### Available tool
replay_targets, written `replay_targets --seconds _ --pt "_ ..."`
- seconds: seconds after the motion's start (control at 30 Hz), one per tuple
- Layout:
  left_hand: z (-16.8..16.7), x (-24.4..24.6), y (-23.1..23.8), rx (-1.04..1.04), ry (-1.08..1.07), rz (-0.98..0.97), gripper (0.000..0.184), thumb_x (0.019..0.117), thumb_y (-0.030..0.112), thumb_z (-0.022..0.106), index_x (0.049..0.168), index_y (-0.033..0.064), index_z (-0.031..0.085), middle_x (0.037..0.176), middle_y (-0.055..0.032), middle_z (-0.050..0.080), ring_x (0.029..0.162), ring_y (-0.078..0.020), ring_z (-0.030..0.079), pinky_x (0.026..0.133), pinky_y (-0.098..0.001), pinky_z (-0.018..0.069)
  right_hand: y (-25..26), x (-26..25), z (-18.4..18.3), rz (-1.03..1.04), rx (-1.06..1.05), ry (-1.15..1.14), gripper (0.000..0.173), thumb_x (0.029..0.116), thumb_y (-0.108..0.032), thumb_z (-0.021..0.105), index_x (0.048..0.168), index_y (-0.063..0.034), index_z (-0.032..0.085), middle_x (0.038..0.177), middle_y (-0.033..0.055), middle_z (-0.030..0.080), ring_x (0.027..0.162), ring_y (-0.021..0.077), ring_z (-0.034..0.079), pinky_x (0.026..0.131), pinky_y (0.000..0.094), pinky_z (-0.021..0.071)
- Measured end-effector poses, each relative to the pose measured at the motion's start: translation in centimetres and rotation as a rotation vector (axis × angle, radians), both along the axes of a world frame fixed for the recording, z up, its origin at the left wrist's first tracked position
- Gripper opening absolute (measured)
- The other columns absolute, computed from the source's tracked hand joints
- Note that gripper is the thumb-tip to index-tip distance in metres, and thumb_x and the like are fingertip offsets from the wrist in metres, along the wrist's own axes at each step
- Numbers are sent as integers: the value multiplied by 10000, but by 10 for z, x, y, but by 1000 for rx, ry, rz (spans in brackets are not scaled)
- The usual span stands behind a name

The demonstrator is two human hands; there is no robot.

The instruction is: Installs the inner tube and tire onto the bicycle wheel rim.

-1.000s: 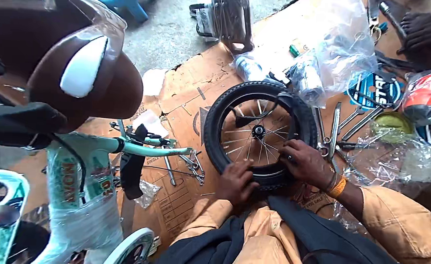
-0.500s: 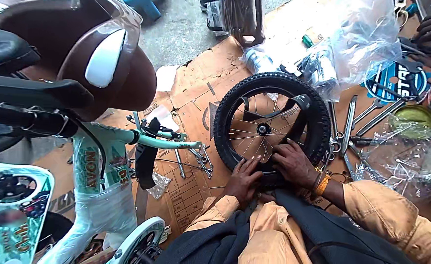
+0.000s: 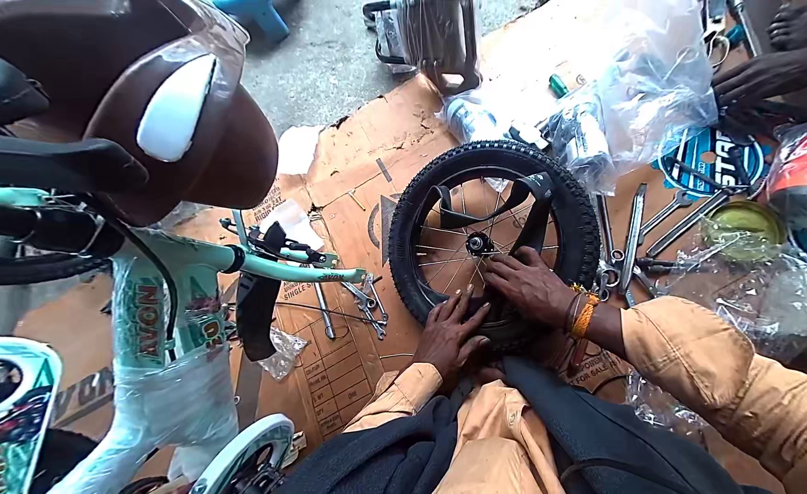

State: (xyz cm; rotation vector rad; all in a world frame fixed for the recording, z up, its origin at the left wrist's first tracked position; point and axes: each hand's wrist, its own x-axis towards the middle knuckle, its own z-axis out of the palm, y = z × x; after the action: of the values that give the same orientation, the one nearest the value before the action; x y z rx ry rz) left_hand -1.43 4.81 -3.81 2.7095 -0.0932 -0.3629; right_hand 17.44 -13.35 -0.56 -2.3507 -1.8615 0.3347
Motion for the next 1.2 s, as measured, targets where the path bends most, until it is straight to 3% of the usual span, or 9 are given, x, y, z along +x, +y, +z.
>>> replay_targets --seconds 0.1,0.33,0.47,0.6,0.73,0.9,1.07,1.13,1.2 --pt "-2 -1 2 -95 -33 81 585 1047 613 369 1577 370 415 1721 21 199 1573 -196 205 1256 -494 226 3 0 5 -16 -1 -3 473 799 -87 780 1249 -144 644 1366 54 617 1369 263 508 1105 591 360" --pt "4 8 6 -216 -76 317 810 994 581 551 1623 125 321 1697 -41 274 1532 -215 324 1250 -489 273 3 10 12 -94 125 -45 318 997 -247 604 1272 -100 666 1457 134 584 1434 320 473 1175 573 355" --pt "8 0 0 -174 -234 216 908 923 716 552 1618 173 336 1718 -63 201 1565 -220 245 1256 -508 270 11 15 12 -131 187 -103 283 1045 -229 504 1191 -84 700 1454 121 598 1410 306 509 1143 569 387" --pt "5 -3 -1 -171 -221 134 765 897 758 555 1530 333 499 1726 -63 168 1598 -246 104 1290 -549 135 18 24 15 -198 208 -110 219 1037 -222 537 1005 -95 713 1196 97 723 1260 290 628 1030 539 478" --pt "5 1 2 -169 -198 174 907 844 785 608 1482 142 557 1700 -68 257 1572 -239 219 1281 -496 220 24 10 25 -330 321 -23 217 1044 -196 525 975 -51 671 1107 133 694 1071 308 691 749 472 588" --pt "9 -3 3 -126 -158 131 885 848 721 670 1456 85 573 1622 -89 417 1511 -203 368 1275 -475 242 27 -19 24 -362 425 63 190 1046 -93 497 1028 -6 666 1132 170 687 1141 298 677 936 413 585" --pt "22 -3 12 -25 -11 -30 575 944 560 655 1287 99 689 1569 -37 497 1463 -171 444 1249 -441 314 -10 -36 32 -325 129 101 368 916 1 610 1267 -86 676 1158 154 675 1125 327 656 894 468 576" --pt "30 1 8 8 81 -55 515 980 517 625 1261 92 699 1501 -51 566 1423 -182 496 1240 -436 328 -32 -50 22 -267 25 94 242 926 -138 661 1159 -91 707 1189 138 656 1203 328 608 905 476 561" --pt "36 8 2 60 120 -80 455 982 475 637 1189 78 717 1350 -81 661 1318 -211 591 1182 -428 408 -47 -59 11 -197 -64 75 394 1006 -411 605 1210 -86 695 1284 132 637 1307 314 556 990 461 530"
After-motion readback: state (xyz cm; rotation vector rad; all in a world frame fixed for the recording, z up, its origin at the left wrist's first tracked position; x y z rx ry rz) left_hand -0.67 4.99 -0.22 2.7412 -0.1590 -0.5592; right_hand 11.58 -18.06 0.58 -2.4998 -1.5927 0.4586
